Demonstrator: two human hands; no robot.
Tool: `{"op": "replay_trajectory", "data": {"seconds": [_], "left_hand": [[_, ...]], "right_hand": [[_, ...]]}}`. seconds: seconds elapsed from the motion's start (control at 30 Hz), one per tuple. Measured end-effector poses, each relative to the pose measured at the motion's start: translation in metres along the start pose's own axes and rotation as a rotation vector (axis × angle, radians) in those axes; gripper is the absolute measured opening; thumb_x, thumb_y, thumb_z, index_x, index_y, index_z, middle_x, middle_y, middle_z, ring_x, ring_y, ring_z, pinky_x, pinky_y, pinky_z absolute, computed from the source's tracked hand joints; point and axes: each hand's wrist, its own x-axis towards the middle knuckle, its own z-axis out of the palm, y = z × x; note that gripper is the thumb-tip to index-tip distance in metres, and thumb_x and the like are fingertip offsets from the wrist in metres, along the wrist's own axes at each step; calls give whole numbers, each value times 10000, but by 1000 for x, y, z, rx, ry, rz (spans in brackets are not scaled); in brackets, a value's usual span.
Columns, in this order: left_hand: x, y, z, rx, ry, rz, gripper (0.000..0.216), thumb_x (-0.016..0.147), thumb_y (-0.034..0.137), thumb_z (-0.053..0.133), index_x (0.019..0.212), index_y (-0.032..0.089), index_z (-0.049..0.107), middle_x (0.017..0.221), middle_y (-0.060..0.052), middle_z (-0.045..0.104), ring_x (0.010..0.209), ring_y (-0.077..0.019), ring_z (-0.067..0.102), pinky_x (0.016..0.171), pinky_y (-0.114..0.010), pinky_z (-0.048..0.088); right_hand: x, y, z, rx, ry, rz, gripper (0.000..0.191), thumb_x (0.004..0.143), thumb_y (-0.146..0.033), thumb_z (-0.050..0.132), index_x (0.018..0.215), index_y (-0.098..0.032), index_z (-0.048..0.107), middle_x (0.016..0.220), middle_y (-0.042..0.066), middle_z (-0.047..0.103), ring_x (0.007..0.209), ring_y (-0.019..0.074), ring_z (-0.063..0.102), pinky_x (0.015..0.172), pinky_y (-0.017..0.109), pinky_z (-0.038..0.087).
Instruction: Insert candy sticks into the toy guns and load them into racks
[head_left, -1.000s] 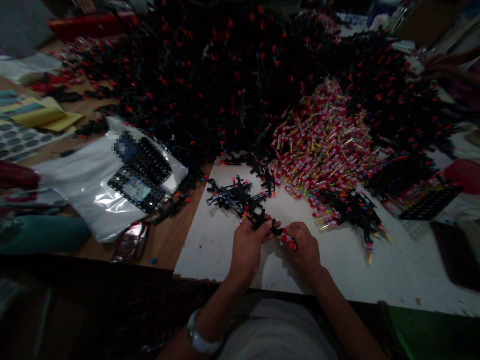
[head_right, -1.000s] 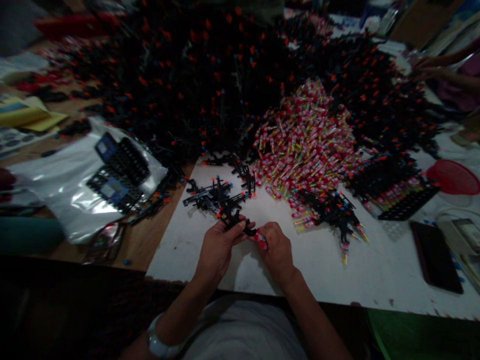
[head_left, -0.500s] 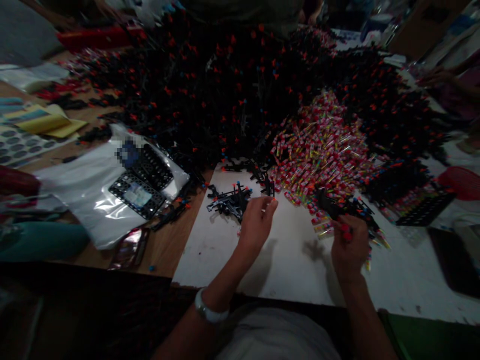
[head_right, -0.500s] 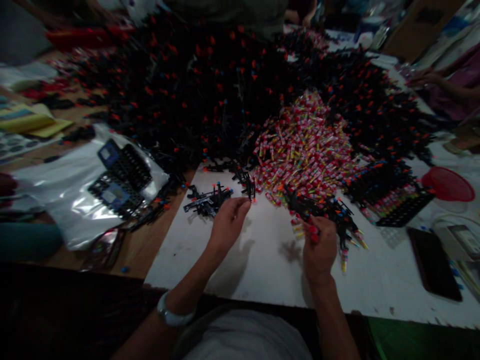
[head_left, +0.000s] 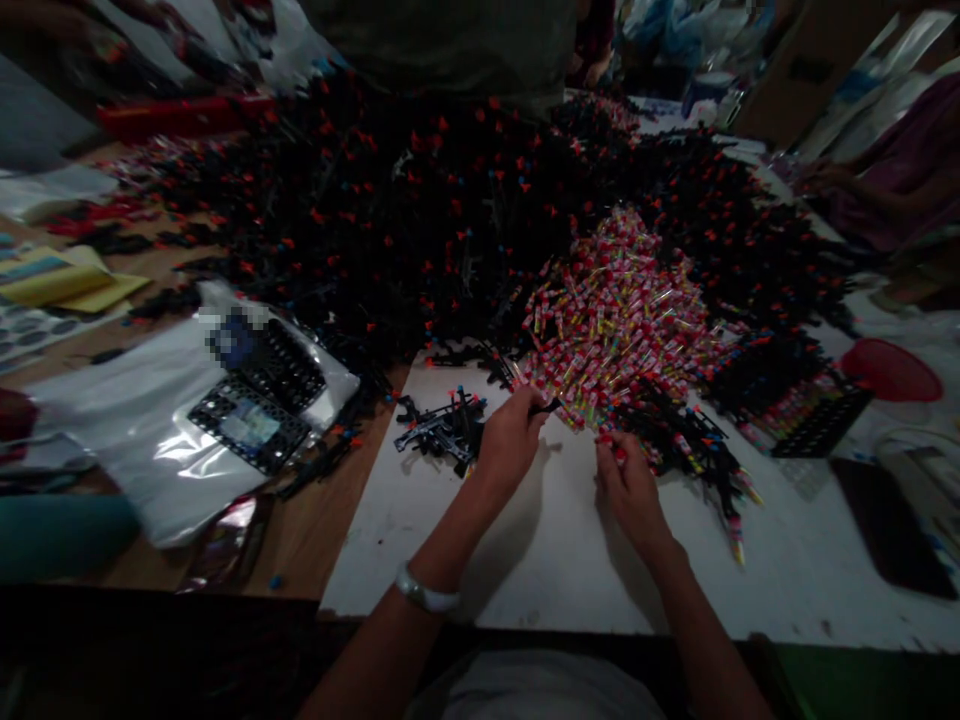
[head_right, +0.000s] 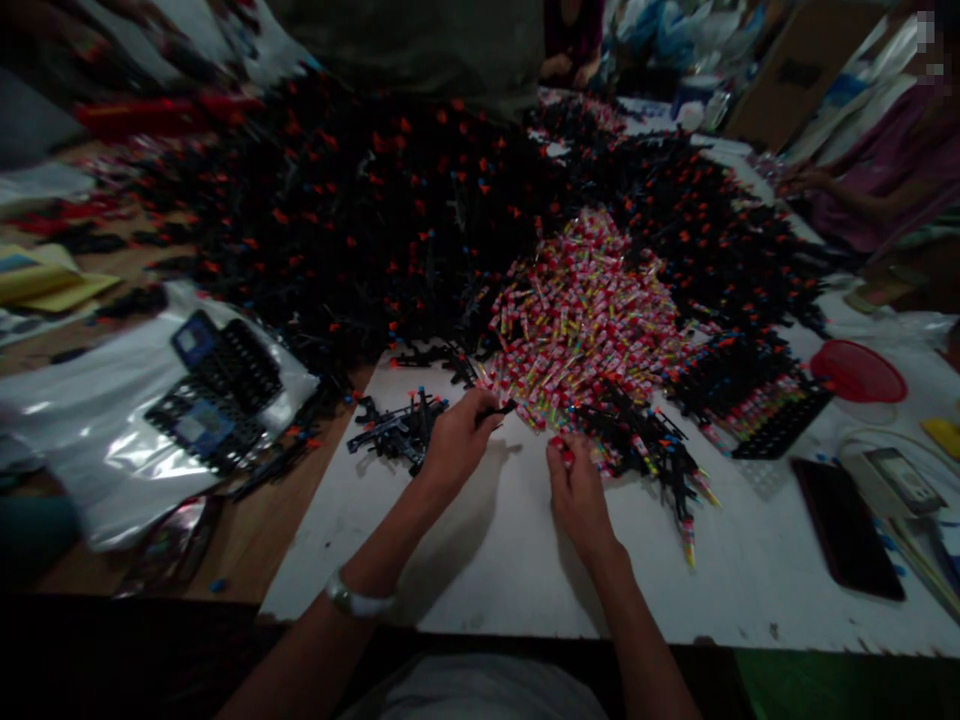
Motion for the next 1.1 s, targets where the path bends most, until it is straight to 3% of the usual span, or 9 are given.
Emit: {"op": "replay_trajectory", "data": {"seconds": [0.17,0.33,0.6,0.8,0.97,1.1], "left_hand": [[-41,7,-12,-145,-256,46,206,817,227,544,989,228,658,918,-38,665,838,-173,609,755,-271,448],[-64,7,-18,-111,-419,75,213,839,237,518,970,235,686,869,-34,671,838,-161,611,769,-255,438],[-72,3,-23,-32,-505,82,229,827,192,496,900,239,708,822,-28,661,790,-159,599,713,-240,427],[-76,-4,-20,-71,-542,7,225,777,192,515,870,239,714,810,-18,672,792,-165,599,700,-240,418],[-76,-7,-21,-233,-584,-168,162,711,211,538,767,193,690,712,-9,650,676,-153,565,618,-238,409],[-75,-7,-22,-416,-644,-310,100,670,215,576,732,164,637,614,20,583,562,-115,490,543,-220,375]], "right_hand": [[5,-1,-6,28,-175,-168,270,914,-341,468,1130,-224,580,1009,65,618,890,180,592,781,322,488],[-5,3,-8,22,-310,-316,302,909,-243,470,1191,-245,578,991,70,615,951,185,574,830,332,481],[-17,-1,-11,28,-518,-347,388,893,-132,440,1244,-261,546,1021,72,579,973,181,556,854,339,476],[-17,-4,-16,-31,-667,-405,344,902,-136,450,1218,-235,543,997,73,575,972,188,530,851,336,466],[-22,-5,-13,-286,-633,-524,215,897,-235,512,1093,-168,570,911,91,588,858,213,538,743,337,479],[-35,0,-10,-430,-565,-621,225,903,-282,510,1070,-144,571,871,96,597,794,208,544,686,327,476]]}}
